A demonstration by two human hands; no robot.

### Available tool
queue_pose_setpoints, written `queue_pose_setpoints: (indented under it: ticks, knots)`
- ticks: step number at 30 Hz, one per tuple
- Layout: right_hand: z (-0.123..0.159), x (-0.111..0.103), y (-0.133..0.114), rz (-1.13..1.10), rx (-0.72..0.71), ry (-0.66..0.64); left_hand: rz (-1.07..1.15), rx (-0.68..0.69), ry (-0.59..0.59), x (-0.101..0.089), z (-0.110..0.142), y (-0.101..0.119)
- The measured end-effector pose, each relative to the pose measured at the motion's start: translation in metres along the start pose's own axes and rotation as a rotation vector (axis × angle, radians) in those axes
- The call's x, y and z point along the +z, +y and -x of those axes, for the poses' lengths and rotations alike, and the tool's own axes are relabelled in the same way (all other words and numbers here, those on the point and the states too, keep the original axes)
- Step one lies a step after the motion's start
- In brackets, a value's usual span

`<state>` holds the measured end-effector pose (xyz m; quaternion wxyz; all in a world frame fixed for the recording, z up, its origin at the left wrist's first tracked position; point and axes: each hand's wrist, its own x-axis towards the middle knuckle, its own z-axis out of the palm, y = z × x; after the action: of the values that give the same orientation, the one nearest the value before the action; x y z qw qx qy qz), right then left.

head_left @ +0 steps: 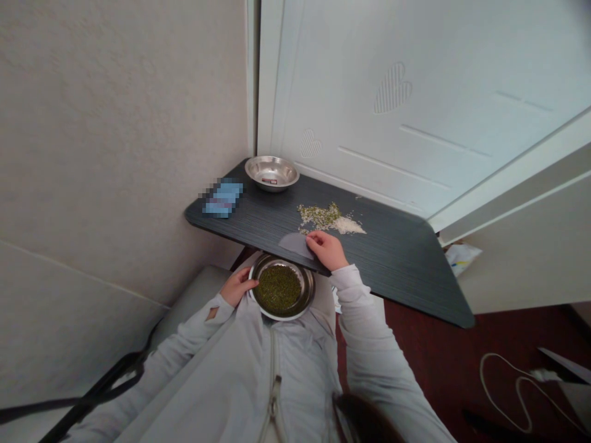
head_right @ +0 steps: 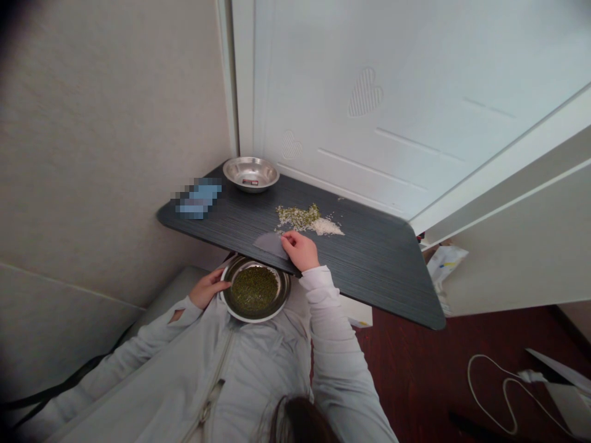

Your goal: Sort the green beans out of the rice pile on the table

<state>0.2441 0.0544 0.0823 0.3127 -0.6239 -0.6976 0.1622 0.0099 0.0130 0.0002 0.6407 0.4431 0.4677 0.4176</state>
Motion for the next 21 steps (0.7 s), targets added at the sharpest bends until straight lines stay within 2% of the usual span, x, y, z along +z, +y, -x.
queue_pose_setpoints:
  ticks: [5, 9, 11, 14, 18, 21]
  knots:
    - [0.004, -0.001, -0.006, 0.02, -0.097, -0.108, -0.002, -0.011, 0.007, 0.0, -0.001, -0.001]
    - [0.006, -0.002, -0.008, -0.012, -0.119, -0.135, 0.006, -0.012, 0.005, 0.0, -0.001, -0.002]
    - [0.006, -0.002, -0.009, -0.07, -0.106, -0.146, 0.007, -0.018, 0.003, -0.001, -0.002, -0.002]
    - [0.004, -0.004, -0.006, -0.276, -0.051, -0.138, 0.005, -0.02, 0.003, -0.001, -0.001, -0.002]
    - [-0.007, -0.012, 0.01, -0.498, 0.082, 0.044, 0.025, -0.015, 0.016, -0.001, -0.001, -0.002]
    - [-0.016, -0.021, 0.028, -0.457, 0.182, 0.247, 0.011, -0.018, 0.016, -0.001, -0.001, -0.002]
